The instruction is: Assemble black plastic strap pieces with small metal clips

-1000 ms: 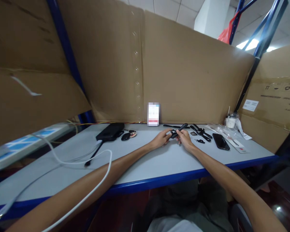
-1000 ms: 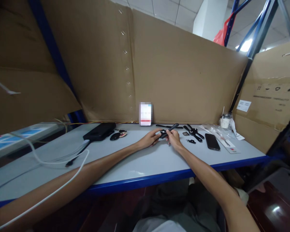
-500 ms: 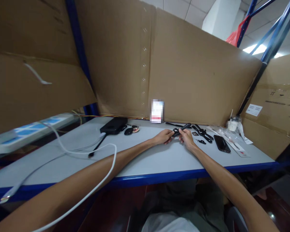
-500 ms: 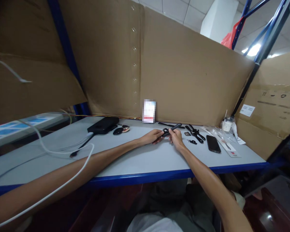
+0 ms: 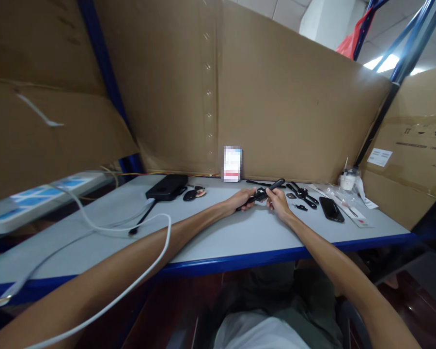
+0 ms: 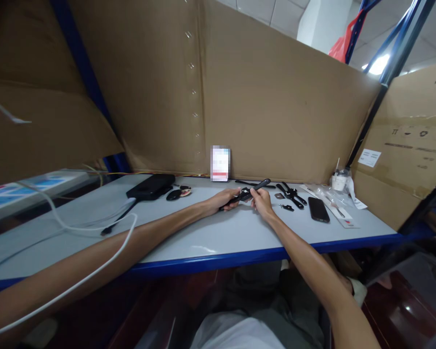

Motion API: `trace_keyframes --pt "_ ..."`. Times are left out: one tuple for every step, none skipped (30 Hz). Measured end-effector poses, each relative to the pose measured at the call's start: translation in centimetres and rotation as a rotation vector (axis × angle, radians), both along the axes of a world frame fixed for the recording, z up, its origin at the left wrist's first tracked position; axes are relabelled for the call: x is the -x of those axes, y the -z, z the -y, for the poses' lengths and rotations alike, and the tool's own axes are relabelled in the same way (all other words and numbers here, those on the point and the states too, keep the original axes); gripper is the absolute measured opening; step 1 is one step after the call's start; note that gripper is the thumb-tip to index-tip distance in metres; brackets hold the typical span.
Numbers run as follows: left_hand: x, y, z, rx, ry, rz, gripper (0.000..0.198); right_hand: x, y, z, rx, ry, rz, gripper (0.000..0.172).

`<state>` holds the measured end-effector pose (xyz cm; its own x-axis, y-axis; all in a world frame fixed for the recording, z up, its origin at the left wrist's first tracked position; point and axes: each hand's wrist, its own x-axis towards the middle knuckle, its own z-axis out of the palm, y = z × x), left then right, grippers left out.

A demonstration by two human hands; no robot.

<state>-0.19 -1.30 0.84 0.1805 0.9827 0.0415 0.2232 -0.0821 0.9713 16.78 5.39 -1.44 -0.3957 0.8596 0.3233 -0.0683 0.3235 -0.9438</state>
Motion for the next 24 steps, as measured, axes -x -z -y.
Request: trace_keyframes --pt "-0.08 -0.05 0.04 0.004 -0.011 -0.005 0.051 -0.02 -0.07 0.05 0.004 -0.001 0.003 0.042" --pt "-0.16 -0.11 0.07 0.008 -0.02 -0.01 0.05 -0.05 -0.13 0.1 0.008 -0.002 0.005 0.041" --pt "-0.23 -0.16 0.11 0.012 -0.029 -0.014 0.05 -0.09 -0.19 0.16 0.011 -0.004 0.008 0.041" --pt "-0.29 -0.21 0.14 0.016 -0.037 -0.018 0.05 -0.13 -0.25 0.21 0.014 -0.008 0.011 0.041" --pt "-0.34 -0.25 0.15 0.018 -0.041 -0.018 0.049 -0.16 -0.32 0.27 0.016 -0.012 0.012 0.041" --pt "-0.38 -0.27 0.15 0.022 -0.046 -0.016 0.049 -0.19 -0.38 0.34 0.019 -0.013 0.013 0.041" --pt "-0.41 -0.28 0.13 0.027 -0.049 -0.011 0.048 -0.21 -0.45 0.42 0.023 -0.013 0.014 0.042" --pt "-0.43 -0.28 0.1 0.032 -0.054 -0.004 0.048 -0.21 -0.52 0.5 0.028 -0.008 0.017 0.042" --pt "-0.45 -0.25 0.06 0.037 -0.058 0.002 0.048 -0.21 -0.58 0.59 0.033 0.0 0.022 0.043" --pt "-0.47 -0.21 0.02 0.038 -0.059 0.007 0.048 -0.19 -0.64 0.67 0.037 0.013 0.028 0.044" --pt "-0.49 -0.16 -0.02 0.036 -0.06 0.01 0.048 -0.16 -0.69 0.75 0.04 0.027 0.036 0.045" --pt "-0.51 -0.11 -0.04 0.031 -0.06 0.012 0.048 -0.13 -0.74 0.82 0.042 0.038 0.044 0.045" --pt "-0.53 -0.07 -0.05 0.024 -0.06 0.012 0.048 -0.11 -0.77 0.88 0.044 0.046 0.05 0.046" --pt "-0.56 -0.03 -0.05 0.018 -0.061 0.012 0.048 -0.1 -0.8 0.92 0.047 0.051 0.053 0.046" --pt "-0.58 -0.02 -0.04 0.015 -0.063 0.011 0.047 -0.1 -0.82 0.94 0.048 0.053 0.053 0.046" --pt "-0.61 -0.02 -0.02 0.015 -0.067 0.01 0.047 -0.11 -0.83 0.95 0.05 0.054 0.052 0.047" --pt "-0.64 -0.03 0.01 0.018 -0.072 0.01 0.046 -0.12 -0.83 0.94 0.051 0.054 0.051 0.047" --pt "-0.67 -0.07 0.04 0.023 -0.076 0.009 0.046 -0.14 -0.81 0.91 0.051 0.052 0.049 0.047" --pt "-0.7 -0.11 0.09 0.027 -0.084 0.01 0.045 -0.16 -0.78 0.88 0.05 0.049 0.048 0.048" --pt "-0.74 -0.16 0.13 0.03 -0.093 0.012 0.044 -0.17 -0.74 0.85 0.048 0.046 0.044 0.048" --pt "-0.77 -0.21 0.19 0.033 -0.105 0.012 0.043 -0.18 -0.69 0.82 0.046 0.042 0.039 0.047" --pt "-0.8 -0.25 0.23 0.034 -0.117 0.012 0.042 -0.19 -0.64 0.78 0.046 0.039 0.035 0.047" --pt "-0.82 -0.28 0.27 0.033 -0.123 0.01 0.041 -0.19 -0.59 0.75 0.048 0.039 0.03 0.047" --pt "-0.84 -0.29 0.3 0.029 -0.124 0.008 0.041 -0.19 -0.54 0.72 0.052 0.042 0.028 0.047"
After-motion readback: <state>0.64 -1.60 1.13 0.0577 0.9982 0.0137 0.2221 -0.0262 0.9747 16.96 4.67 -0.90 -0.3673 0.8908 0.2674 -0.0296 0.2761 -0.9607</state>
